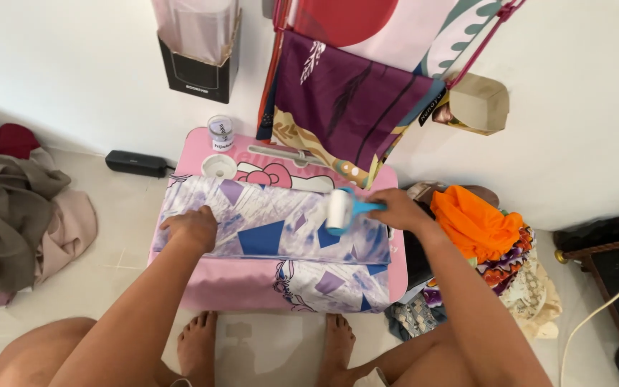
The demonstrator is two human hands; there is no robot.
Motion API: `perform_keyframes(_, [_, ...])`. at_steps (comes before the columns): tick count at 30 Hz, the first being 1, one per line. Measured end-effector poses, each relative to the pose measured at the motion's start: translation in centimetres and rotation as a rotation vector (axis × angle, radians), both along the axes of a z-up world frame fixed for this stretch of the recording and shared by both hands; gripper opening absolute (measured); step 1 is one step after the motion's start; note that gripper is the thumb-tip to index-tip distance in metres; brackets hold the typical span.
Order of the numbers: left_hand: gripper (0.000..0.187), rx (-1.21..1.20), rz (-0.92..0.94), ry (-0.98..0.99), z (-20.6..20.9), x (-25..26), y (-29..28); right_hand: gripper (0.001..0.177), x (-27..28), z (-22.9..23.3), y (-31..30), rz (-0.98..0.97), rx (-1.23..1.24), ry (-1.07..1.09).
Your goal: A person sits on the floor and uses a small pink table to fold a blue and white patterned garment, occasionally using a lint roller to clean it.
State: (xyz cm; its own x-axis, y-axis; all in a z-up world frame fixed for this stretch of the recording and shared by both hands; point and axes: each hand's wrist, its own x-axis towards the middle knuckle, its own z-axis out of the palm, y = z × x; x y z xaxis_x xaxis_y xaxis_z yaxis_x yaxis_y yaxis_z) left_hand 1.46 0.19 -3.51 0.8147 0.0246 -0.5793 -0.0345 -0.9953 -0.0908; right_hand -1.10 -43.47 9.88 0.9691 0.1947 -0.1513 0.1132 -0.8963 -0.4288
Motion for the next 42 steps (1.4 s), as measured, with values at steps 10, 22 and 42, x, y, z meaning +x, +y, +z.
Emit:
perform_keyframes(10, [0.067,-0.057,-0.011,0.008,-2.4,1.1,1.9,0.039,1.0,-1.6,-5.6,-0.08,-0.014,0.077])
perform_keyframes(22, [0.085,-0.16,0.076,0.069,-0.6,1.3,2.2,0.038,-6.7,9.8,-6.9,-0.432,0.072,0.065])
perform_keyframes(42, [0.072,-0.043,0.084,0.16,1.2,0.9,1.8,0.034,-0.4,12.0,-5.1,-0.812,0.888,-0.732])
